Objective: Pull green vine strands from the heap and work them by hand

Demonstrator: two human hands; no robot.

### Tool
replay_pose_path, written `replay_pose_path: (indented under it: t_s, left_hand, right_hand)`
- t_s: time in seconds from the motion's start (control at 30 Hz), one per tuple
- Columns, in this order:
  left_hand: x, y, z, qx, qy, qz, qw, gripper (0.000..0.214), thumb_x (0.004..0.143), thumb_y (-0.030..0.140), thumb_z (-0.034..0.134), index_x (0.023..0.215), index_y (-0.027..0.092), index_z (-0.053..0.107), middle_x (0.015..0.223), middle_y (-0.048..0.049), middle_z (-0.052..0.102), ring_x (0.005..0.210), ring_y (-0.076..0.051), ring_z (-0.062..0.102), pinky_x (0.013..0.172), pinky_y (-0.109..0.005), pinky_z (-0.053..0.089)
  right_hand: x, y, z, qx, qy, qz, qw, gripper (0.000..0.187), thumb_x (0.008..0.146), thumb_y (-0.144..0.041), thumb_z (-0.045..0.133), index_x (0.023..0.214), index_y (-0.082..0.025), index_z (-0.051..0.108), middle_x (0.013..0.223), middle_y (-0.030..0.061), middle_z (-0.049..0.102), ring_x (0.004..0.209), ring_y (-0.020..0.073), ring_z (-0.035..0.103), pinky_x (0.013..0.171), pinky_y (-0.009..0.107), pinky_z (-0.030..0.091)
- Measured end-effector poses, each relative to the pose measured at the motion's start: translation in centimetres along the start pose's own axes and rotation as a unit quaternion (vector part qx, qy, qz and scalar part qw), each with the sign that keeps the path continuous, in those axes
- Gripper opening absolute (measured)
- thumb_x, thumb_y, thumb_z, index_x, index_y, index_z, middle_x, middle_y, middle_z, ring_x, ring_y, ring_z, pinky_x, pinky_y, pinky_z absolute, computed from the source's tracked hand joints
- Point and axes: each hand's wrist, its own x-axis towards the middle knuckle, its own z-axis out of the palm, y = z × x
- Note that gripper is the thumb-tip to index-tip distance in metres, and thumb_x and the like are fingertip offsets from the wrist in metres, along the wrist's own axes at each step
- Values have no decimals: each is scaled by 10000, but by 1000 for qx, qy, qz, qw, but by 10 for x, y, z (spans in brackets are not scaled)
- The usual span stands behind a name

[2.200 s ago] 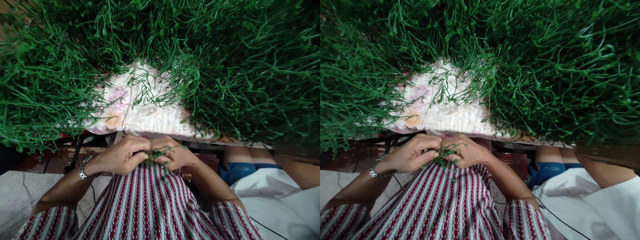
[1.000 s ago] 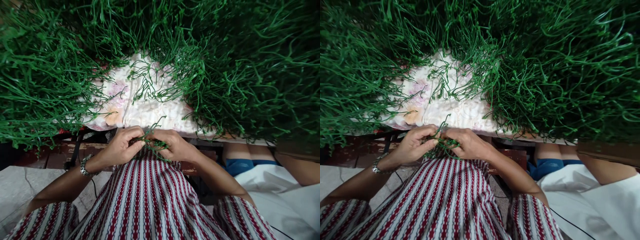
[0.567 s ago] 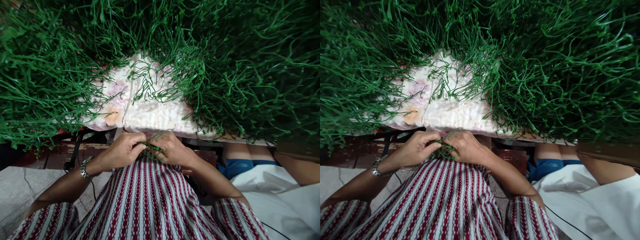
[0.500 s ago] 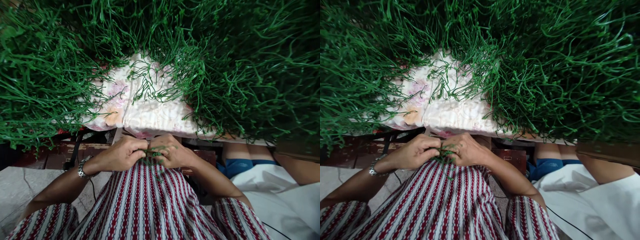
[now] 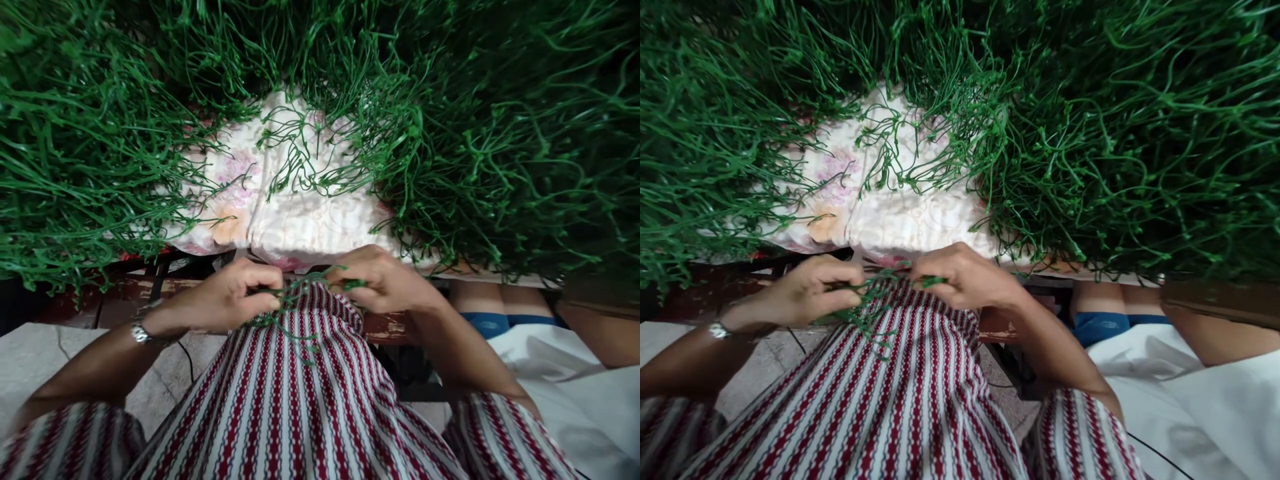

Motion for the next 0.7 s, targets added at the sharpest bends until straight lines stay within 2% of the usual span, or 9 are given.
replay_pose_path:
  t_s: [0.07, 0.13, 0.33, 0.43, 0.53, 0.7]
  left_hand:
    - [6, 2, 5, 19, 35, -8, 999, 200, 798, 166, 477, 600, 152, 453, 545, 54, 397, 527, -69, 365, 500, -191, 283]
    - [13, 3, 11, 35, 68, 6, 997, 193, 797, 175, 483, 607, 151, 453, 550, 53, 400, 535, -70, 373, 511, -193, 292]
    - [20, -2, 26, 75, 173, 41, 981, 198, 803, 170, 493, 615, 156, 432, 540, 57, 403, 522, -65, 367, 519, -191, 291]
    - [21, -5, 29, 69, 190, 42, 978, 214, 808, 171, 492, 611, 160, 410, 529, 63, 378, 510, -62, 351, 509, -188, 283]
    - [23, -6, 31, 48, 197, 33, 979, 221, 811, 181, 493, 611, 162, 401, 538, 61, 365, 516, -62, 345, 507, -186, 284]
    - [25, -12, 36, -21, 228, 3, 973, 197, 805, 209, 515, 634, 158, 431, 565, 54, 364, 534, -67, 342, 499, -184, 294]
  right_hand:
    - [6, 3, 6, -42, 17, 11, 999, 132, 867, -180, 438, 828, -152, 561, 732, 15, 586, 672, 86, 521, 615, 197, 373]
    - [15, 6, 17, -36, 66, 13, 997, 134, 873, -211, 450, 814, -145, 551, 717, 14, 565, 669, 91, 502, 615, 203, 372]
    - [24, 6, 48, 117, 172, 66, 976, 154, 877, -222, 470, 760, -132, 513, 640, -31, 471, 572, 57, 413, 533, 168, 337]
    - [21, 2, 53, 116, 225, 87, 964, 96, 874, -212, 489, 816, -138, 506, 684, -32, 479, 599, 54, 421, 558, 165, 350]
    - [20, 2, 56, 71, 240, 83, 965, 76, 867, -217, 497, 874, -142, 501, 738, -18, 505, 628, 62, 446, 585, 178, 369]
    - [19, 3, 64, 20, 247, 64, 967, 145, 885, -216, 468, 997, -132, 509, 815, 30, 574, 681, 87, 520, 618, 196, 419]
